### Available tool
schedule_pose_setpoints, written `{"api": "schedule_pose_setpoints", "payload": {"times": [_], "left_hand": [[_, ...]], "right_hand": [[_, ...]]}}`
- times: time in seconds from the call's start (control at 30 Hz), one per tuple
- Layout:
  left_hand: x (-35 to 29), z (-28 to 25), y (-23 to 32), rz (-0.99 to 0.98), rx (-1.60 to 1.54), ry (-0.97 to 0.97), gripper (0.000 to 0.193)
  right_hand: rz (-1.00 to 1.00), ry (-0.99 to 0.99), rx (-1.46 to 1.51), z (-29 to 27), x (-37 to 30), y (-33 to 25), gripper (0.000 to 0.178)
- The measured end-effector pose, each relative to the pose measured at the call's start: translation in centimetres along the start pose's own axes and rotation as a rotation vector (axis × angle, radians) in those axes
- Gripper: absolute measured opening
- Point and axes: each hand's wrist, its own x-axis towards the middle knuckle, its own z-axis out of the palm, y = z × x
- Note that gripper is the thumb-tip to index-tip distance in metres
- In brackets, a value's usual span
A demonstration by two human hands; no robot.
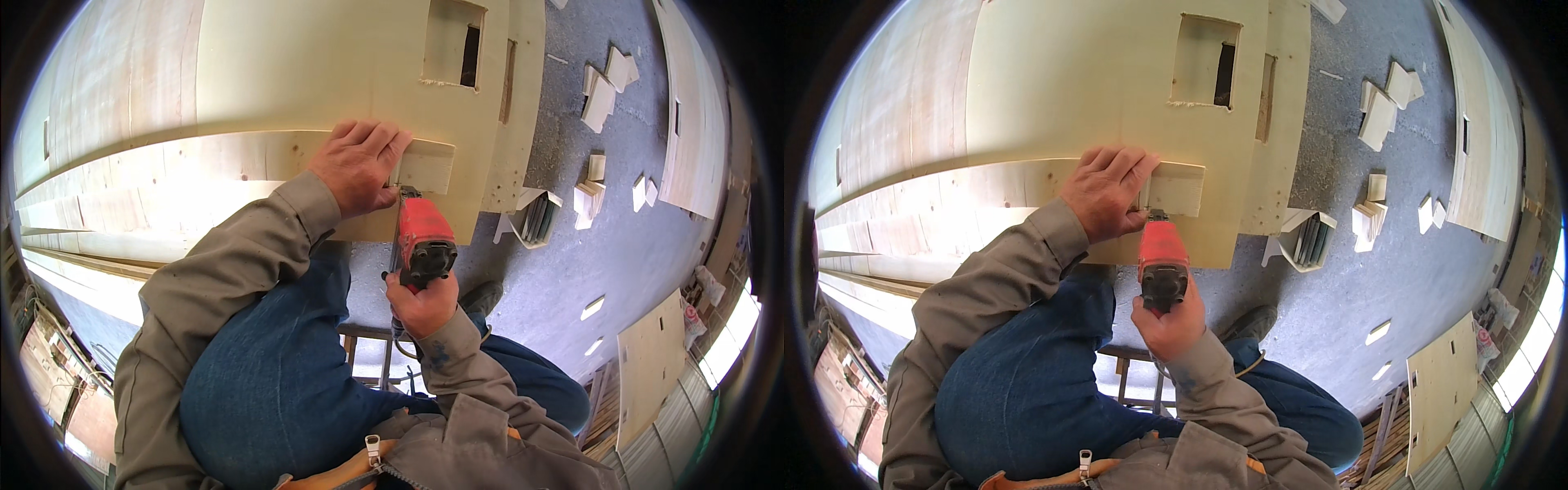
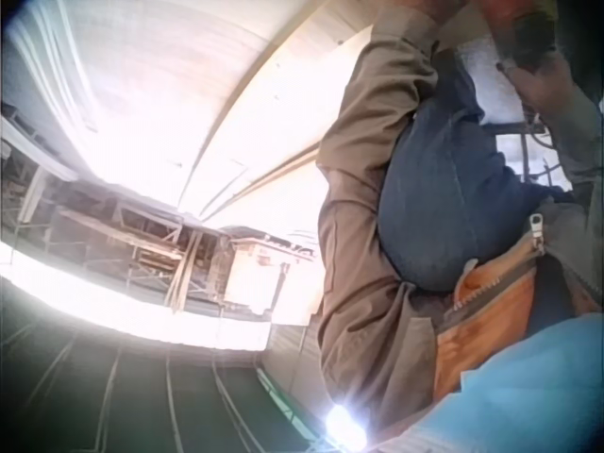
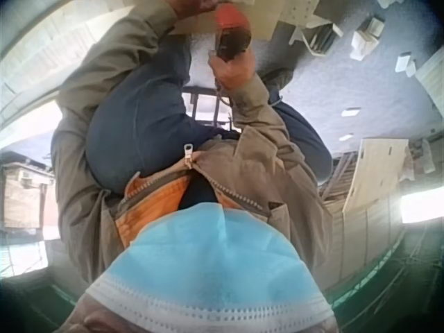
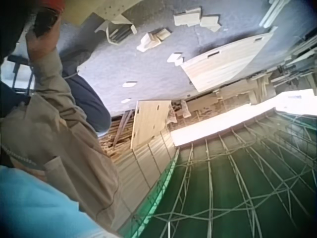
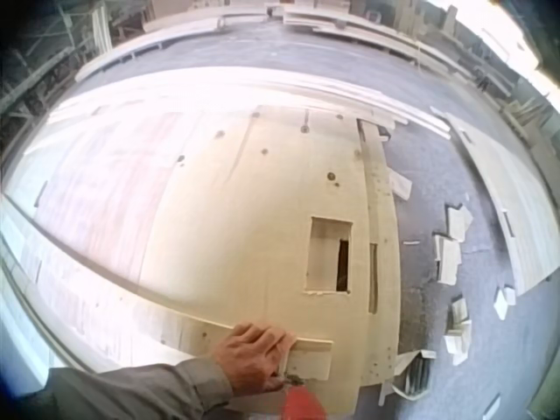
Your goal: The person sits on the floor and uses a red pneumatic nail gun to attach small wooden blocks to a larger wooden panel. The person reloads the nail gun with a strip of nails and continues attaching blocks to different sections of the panel.
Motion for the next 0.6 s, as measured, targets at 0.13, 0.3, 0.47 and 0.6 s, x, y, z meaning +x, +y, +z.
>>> {"api": "schedule_pose_setpoints", "payload": {"times": [0.13,0.3,0.47,0.6], "left_hand": [[0.0,0.3,-0.1,0.009,0.023,-0.001,0.086],[0.1,0.0,-0.1,0.004,0.001,-0.007,0.087],[0.4,-0.3,-0.3,-0.036,-0.054,0.026,0.078],[0.9,-0.3,-0.9,-0.032,-0.101,0.032,0.071]], "right_hand": [[-0.020,-0.003,-0.036,-0.6,0.0,0.7,0.042],[-0.023,0.002,-0.087,-0.8,1.1,-0.7,0.042],[-0.126,0.012,-0.099,-0.9,2.8,-2.6,0.046],[-0.150,0.022,-0.121,-0.5,3.7,-3.1,0.048]]}}
